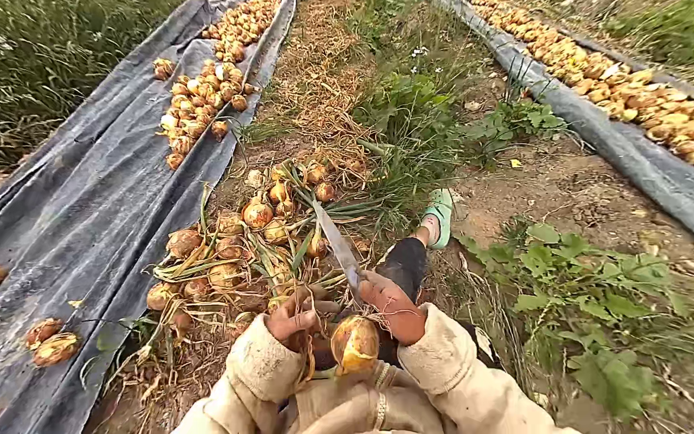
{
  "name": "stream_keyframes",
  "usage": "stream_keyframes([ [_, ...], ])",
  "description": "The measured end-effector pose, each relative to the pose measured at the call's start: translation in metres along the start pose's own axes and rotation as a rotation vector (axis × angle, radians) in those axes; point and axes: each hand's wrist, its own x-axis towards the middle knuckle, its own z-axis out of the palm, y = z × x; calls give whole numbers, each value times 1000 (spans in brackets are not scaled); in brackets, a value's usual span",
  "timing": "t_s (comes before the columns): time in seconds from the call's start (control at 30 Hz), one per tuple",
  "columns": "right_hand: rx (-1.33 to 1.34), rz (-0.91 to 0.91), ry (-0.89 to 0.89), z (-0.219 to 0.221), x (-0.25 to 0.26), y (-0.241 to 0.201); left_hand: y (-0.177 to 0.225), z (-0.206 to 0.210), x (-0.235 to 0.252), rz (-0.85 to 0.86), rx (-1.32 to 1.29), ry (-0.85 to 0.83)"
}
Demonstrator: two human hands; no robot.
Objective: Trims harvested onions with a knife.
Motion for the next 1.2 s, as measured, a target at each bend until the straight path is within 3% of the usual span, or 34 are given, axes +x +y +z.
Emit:
stream_keyframes([
  [0.07,14,85,61,3,-10,19,-27,21,-1,-213,157,-8],
  [0.2,-7,324,155,4,-18,37,-32,42,7,-371,504,-90],
  [0.33,62,259,299,12,-18,39,-28,71,30,-441,941,-244],
  [0.43,89,186,339,3,-16,30,-28,64,26,-274,891,-151],
  [0.53,147,163,320,-8,-23,30,-32,56,17,0,595,84],
  [0.63,216,186,186,-14,-30,29,-23,53,17,170,388,184],
  [0.73,207,66,44,-15,-37,29,-10,50,20,209,395,201],
  [0.93,-97,-43,112,-16,-40,13,1,45,23,189,806,80],
  [1.1,-76,-80,62,-15,-40,16,16,42,22,329,1186,9],
  [1.2,-27,-65,3,-12,-38,16,24,47,21,330,1334,36],
])
